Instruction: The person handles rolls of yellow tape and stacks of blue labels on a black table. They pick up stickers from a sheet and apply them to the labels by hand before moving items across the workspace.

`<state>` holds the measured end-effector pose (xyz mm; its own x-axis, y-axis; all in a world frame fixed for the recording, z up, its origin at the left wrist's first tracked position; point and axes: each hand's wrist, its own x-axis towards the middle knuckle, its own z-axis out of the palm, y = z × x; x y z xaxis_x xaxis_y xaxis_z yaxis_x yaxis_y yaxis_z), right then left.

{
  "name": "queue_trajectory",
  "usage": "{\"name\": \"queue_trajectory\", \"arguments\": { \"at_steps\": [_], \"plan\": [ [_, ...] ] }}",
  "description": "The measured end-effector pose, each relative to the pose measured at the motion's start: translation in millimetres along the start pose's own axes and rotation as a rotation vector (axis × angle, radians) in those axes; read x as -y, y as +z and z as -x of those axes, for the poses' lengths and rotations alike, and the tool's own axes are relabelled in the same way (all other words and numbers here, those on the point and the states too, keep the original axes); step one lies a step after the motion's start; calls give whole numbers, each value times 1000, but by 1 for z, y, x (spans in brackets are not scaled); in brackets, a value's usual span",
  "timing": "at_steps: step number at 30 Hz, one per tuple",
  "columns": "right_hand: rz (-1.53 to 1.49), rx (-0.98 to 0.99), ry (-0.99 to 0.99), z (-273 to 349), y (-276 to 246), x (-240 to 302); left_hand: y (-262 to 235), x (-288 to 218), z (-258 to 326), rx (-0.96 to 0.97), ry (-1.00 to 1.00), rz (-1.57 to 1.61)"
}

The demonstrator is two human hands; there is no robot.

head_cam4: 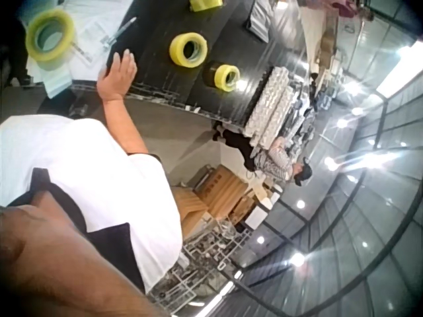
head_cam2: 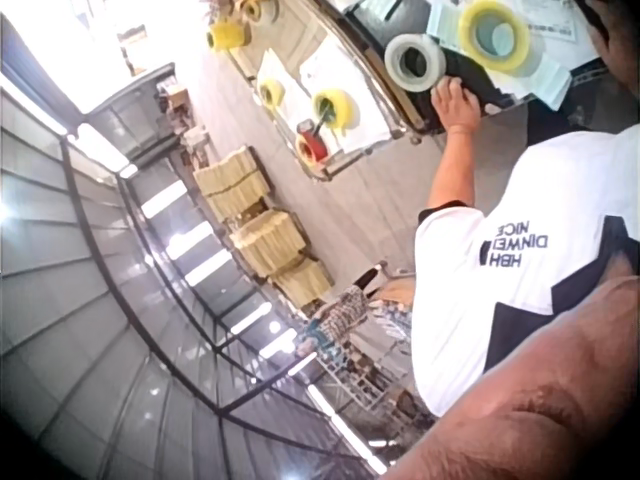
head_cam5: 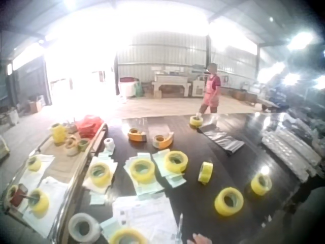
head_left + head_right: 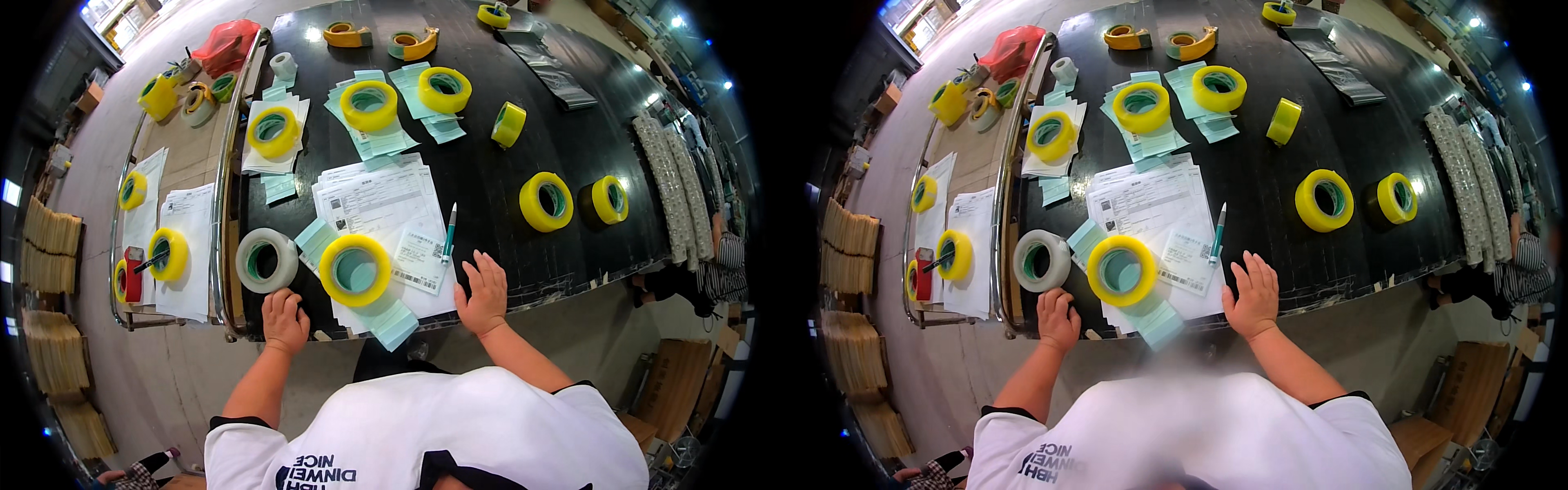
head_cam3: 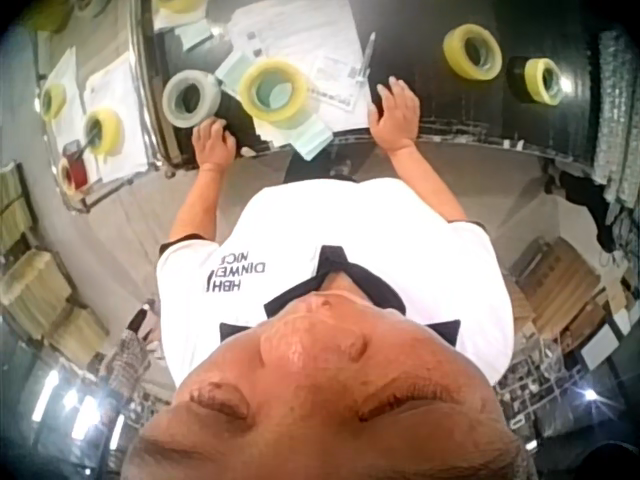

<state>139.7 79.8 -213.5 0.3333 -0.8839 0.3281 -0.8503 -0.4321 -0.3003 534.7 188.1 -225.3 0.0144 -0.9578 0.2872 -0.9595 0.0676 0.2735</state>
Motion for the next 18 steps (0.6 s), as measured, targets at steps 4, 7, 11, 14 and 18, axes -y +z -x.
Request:
{"name": "queue_trajectory", "arguments": {
  "at_steps": [4,7,11,14,18],
  "plan": [
    [16,3,-3,0,1,0,0,-1,0,-24,11,5],
    [18,4,0,0,1,0,0,0,-1,-28,15,7],
    [11,2,-10,-1,-2,2,1,1,-1,-35,13,-3],
    [12,-23,-15,0,-1,3,0,-2,-2,-39,15,2],
    [2,-37,-10,0,-1,4,1,0,-1,-37,5,6]
  ]
}}
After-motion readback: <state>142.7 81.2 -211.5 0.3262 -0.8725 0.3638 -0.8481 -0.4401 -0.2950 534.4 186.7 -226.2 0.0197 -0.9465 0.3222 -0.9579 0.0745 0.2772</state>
